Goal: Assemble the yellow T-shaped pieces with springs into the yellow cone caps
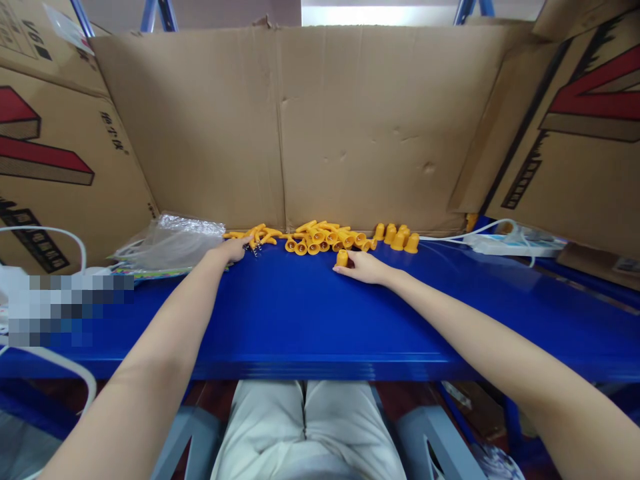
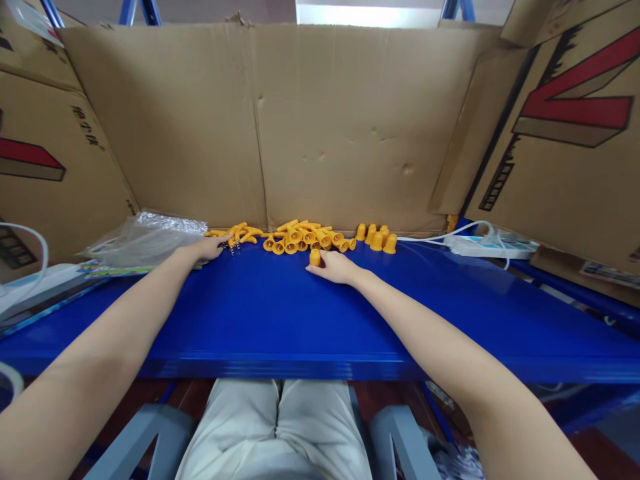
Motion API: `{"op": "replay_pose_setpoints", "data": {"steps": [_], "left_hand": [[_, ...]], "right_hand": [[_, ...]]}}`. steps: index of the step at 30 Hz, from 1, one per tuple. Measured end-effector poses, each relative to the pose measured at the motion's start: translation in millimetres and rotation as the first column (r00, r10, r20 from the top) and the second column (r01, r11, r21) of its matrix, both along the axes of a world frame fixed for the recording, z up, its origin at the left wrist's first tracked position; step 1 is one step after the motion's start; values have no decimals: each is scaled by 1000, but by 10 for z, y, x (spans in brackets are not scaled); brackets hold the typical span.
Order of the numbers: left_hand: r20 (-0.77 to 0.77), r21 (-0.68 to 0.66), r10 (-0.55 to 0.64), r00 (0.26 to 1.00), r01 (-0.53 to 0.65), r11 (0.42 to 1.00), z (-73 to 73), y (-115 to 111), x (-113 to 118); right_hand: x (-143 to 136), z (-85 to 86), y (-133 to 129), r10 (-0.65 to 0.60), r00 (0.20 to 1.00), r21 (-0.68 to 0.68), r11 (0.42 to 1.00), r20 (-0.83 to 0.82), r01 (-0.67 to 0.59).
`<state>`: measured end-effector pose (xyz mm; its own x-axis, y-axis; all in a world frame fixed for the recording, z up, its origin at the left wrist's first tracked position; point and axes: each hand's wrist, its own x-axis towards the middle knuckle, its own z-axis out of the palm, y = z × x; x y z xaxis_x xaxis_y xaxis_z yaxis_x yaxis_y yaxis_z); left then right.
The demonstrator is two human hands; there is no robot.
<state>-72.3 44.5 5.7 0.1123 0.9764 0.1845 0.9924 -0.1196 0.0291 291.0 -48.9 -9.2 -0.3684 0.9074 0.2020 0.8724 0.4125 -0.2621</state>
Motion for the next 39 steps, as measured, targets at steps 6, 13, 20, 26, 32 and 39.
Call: {"op": "replay_pose_setpoints", "data": {"steps": [6, 13, 20, 26, 32, 39], "left_hand": [[-185, -64, -6, 983, -6, 998, 55, -45, 109], [-282, -6, -55, 958, 55, 998, 151, -113, 215], [-228, 190, 3, 974, 42, 981, 256, -165, 348], [280, 417, -77, 957, -49, 908, 315, -177, 432], [837, 433, -308, 453, -204, 878, 461, -94, 670], [950, 312, -312, 20, -84, 946, 664, -314, 1054]], "right_hand": [[-8, 13, -17, -19, 1000, 3, 1000, 11, 19], [-9, 21, -20, -16, 1000, -7, 1000, 8, 16], [-9, 19, -20, -19, 1000, -9, 1000, 19, 19], [-17, 22, -21, -28, 999, -16, 999, 16, 28], [-18, 20, -26, -23, 1000, -12, 1000, 8, 23], [-5, 10, -15, -15, 1000, 14, 1000, 25, 15]]}}
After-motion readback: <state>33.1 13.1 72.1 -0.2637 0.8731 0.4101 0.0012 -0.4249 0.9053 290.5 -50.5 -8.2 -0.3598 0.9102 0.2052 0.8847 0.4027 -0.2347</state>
